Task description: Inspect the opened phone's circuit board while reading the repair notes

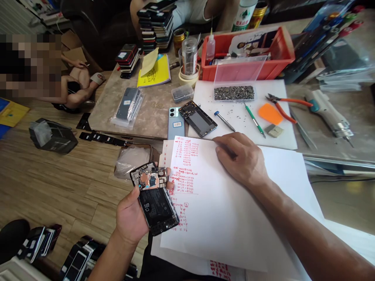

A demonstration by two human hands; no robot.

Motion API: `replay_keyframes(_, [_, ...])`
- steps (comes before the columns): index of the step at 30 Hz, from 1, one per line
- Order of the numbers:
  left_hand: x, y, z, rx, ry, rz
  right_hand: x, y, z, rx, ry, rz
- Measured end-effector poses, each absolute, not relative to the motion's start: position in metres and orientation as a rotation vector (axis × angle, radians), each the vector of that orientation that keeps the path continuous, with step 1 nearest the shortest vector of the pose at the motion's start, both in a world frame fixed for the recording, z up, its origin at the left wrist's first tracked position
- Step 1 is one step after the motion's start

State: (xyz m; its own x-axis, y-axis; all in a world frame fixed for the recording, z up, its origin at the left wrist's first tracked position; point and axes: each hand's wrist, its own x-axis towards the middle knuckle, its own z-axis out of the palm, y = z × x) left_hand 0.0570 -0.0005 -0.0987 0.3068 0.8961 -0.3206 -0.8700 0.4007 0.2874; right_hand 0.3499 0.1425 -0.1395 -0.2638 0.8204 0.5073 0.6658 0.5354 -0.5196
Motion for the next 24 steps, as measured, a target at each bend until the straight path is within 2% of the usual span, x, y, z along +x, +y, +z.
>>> replay_keyframes(24, [0.0589, 0.0019, -0.0943, 0.085, 0.556, 1.171, 0.3488, 0.1424, -0.1382, -1.179, -2.017, 0.23])
